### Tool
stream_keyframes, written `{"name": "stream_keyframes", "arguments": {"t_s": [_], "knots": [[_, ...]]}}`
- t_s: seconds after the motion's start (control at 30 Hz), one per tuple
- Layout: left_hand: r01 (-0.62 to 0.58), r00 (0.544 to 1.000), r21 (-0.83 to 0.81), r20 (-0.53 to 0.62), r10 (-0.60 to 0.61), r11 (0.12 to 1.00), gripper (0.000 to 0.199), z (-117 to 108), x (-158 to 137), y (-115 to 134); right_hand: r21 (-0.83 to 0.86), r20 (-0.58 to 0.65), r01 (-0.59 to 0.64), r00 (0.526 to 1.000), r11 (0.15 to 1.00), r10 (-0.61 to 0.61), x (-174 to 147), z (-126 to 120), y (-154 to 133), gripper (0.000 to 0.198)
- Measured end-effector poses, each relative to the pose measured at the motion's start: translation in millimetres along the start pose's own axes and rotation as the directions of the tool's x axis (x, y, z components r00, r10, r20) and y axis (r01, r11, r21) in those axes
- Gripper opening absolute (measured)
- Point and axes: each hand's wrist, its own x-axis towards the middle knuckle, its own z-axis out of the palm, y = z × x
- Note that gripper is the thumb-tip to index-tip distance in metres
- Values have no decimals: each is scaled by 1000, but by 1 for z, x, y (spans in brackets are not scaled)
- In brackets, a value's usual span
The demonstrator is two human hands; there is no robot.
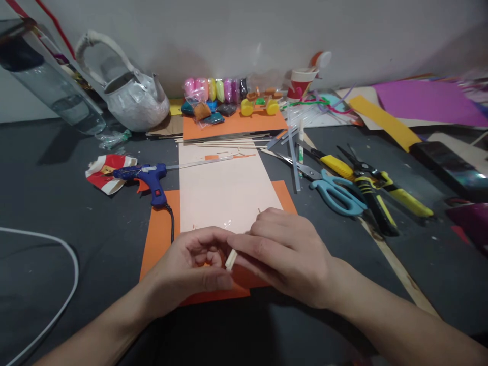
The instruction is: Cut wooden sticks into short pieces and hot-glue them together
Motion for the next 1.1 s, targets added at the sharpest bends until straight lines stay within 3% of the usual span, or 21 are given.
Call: {"name": "stream_keyframes", "arguments": {"t_s": [0.1,0.27,0.47,0.63,0.77,0.87,0.93,1.0,1.1], "knots": [[-21,1000,-67,-16,20,998,40,1,1,-1,-26,-10,9,1000,1000,-10,-1,-1,-1,20],[14,997,-173,76,-1,985,39,1,0,0,-24,3,24,1000,999,-24,-2,-2,-1,17],[33,995,-156,99,-18,987,38,-3,1,-3,-21,3,16,1000,1000,-16,-1,-1,-1,18],[25,998,-31,60,-23,999,36,0,0,3,111,-4,-32,999,993,33,1,-10,-1,30],[-162,984,283,-24,175,945,30,3,-6,15,206,-56,-230,968,951,246,1,-13,4,24],[-333,898,554,-61,436,763,31,2,-12,23,219,-64,-376,915,900,398,2,-11,12,15],[-423,784,707,-29,620,567,30,0,-15,27,203,9,-465,881,862,473,7,-12,17,16],[-479,647,814,74,759,329,29,-1,-17,28,184,121,-534,845,825,520,17,-12,20,21],[-509,482,861,257,838,29,23,-1,-17,27,103,302,-636,753,765,585,44,-9,21,31]]}}
